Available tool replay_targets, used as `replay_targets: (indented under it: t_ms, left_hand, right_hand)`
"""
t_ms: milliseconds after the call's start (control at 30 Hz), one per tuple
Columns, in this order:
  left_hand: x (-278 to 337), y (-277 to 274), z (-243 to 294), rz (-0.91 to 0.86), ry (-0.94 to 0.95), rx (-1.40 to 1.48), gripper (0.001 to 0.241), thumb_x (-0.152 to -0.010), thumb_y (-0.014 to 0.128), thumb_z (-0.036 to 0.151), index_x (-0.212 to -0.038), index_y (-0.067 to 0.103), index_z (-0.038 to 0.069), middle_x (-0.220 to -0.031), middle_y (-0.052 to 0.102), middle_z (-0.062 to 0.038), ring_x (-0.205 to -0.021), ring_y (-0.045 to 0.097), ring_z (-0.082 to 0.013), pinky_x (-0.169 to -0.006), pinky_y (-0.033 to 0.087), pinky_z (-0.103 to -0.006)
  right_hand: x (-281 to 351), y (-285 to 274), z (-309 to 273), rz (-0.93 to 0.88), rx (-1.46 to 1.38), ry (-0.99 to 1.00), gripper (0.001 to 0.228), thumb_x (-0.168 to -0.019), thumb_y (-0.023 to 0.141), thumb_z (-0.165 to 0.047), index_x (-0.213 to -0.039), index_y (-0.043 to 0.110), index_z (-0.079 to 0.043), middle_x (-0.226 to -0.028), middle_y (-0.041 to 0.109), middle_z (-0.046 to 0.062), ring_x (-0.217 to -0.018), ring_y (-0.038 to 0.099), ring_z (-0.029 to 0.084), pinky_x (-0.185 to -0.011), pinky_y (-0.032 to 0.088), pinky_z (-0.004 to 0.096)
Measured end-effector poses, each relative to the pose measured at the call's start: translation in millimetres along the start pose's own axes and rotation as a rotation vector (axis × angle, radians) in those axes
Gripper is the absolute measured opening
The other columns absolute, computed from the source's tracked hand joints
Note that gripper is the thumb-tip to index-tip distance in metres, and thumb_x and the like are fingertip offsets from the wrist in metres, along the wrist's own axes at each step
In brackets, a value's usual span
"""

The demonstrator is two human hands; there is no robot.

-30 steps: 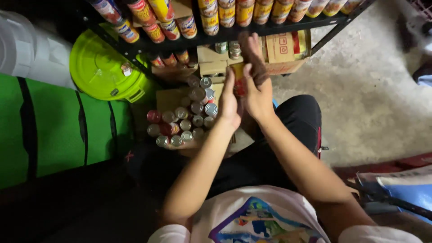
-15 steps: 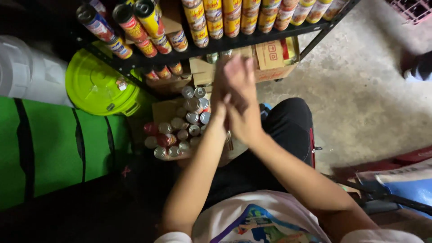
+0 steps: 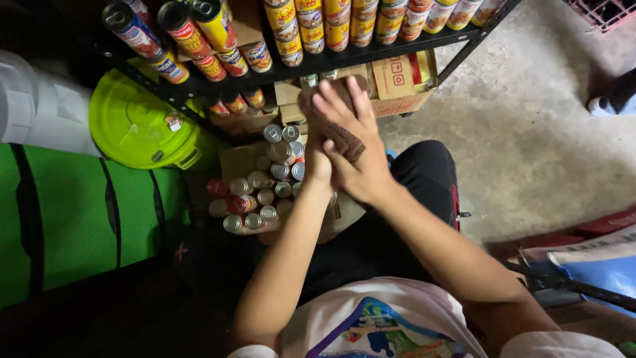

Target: Wiping canned goods with a cloth and arranging them on metal shelves.

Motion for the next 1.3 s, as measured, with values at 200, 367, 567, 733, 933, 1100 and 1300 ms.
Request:
replay_targets:
  t_ms: [200, 367, 567, 733, 933, 1100, 1300]
  left_hand:
    - [1, 16, 14, -0.033, -0.166, 0.187, 0.07, -0.111, 0.045, 0.055, -0.154, 0.047, 0.0, -0.149, 0.053, -0.013, -0.134, 0.054, -0.0262, -0.115, 0.044, -0.04]
    - [-57, -80, -41, -0.221, 0.038, 0.306, 0.049, -0.122, 0.051, 0.044, -0.145, 0.051, 0.0, -0.137, 0.062, -0.015, -0.125, 0.059, -0.0319, -0.111, 0.046, -0.0457]
    - [8, 12, 19, 0.052, -0.147, 0.149, 0.062, -0.109, 0.049, 0.049, -0.147, 0.05, 0.0, -0.134, 0.064, -0.008, -0.12, 0.061, -0.0222, -0.108, 0.046, -0.0394]
    - [3, 19, 33, -0.058, -0.085, 0.058, 0.071, -0.108, 0.048, 0.057, -0.148, 0.052, -0.002, -0.137, 0.061, -0.01, -0.12, 0.062, -0.0211, -0.107, 0.047, -0.0378]
    - [21, 31, 46, 0.027, -0.066, -0.109, 0.063, -0.102, 0.05, 0.053, -0.142, 0.051, 0.004, -0.133, 0.061, -0.009, -0.117, 0.062, -0.0217, -0.101, 0.051, -0.0373]
    - [11, 19, 38, -0.007, 0.072, -0.252, 0.046, -0.109, 0.054, 0.037, -0.141, 0.051, 0.003, -0.137, 0.057, -0.009, -0.126, 0.056, -0.02, -0.109, 0.046, -0.0374]
    - [0, -21, 12, -0.034, 0.004, -0.004, 0.053, -0.104, 0.051, 0.043, -0.145, 0.049, 0.009, -0.138, 0.063, -0.005, -0.126, 0.062, -0.0202, -0.111, 0.048, -0.0354]
  right_hand:
    - [-5, 14, 10, 0.048, -0.368, 0.026, 0.051, -0.117, 0.047, -0.029, -0.162, 0.045, -0.004, -0.173, 0.023, 0.016, -0.165, 0.003, 0.032, -0.136, 0.005, 0.049]
    - [20, 7, -6, -0.095, 0.046, -0.117, 0.056, -0.112, 0.048, -0.034, -0.158, 0.043, -0.002, -0.173, 0.023, 0.014, -0.165, 0.004, 0.034, -0.137, 0.007, 0.048]
    - [3, 24, 33, 0.028, -0.551, 0.155, 0.058, -0.118, 0.046, -0.032, -0.168, 0.03, -0.006, -0.173, 0.027, 0.02, -0.163, 0.023, 0.037, -0.136, 0.019, 0.051]
    - [24, 21, 3, 0.059, -0.171, -0.047, 0.058, -0.116, 0.048, -0.03, -0.167, 0.027, -0.013, -0.176, 0.014, 0.018, -0.164, 0.006, 0.035, -0.136, 0.009, 0.05]
    - [6, 15, 1, -0.109, 0.036, -0.113, 0.055, -0.112, 0.054, -0.027, -0.163, 0.036, -0.016, -0.175, 0.016, 0.008, -0.163, 0.003, 0.034, -0.134, 0.009, 0.049]
    - [19, 18, -1, 0.103, -0.547, 0.031, 0.053, -0.115, 0.046, -0.017, -0.166, 0.032, -0.016, -0.177, 0.01, 0.011, -0.163, 0.011, 0.036, -0.135, 0.011, 0.048]
    - [14, 16, -1, -0.192, 0.265, -0.151, 0.061, -0.097, 0.06, -0.017, -0.156, 0.045, -0.008, -0.17, 0.026, 0.009, -0.162, 0.003, 0.034, -0.135, 0.008, 0.049]
Point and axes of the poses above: each hand's wrist, its own x-axis away from the middle knuckle, its own y-axis out of the palm, z = x × y, the point moved 2 cm from there along -x, towards the middle knuckle
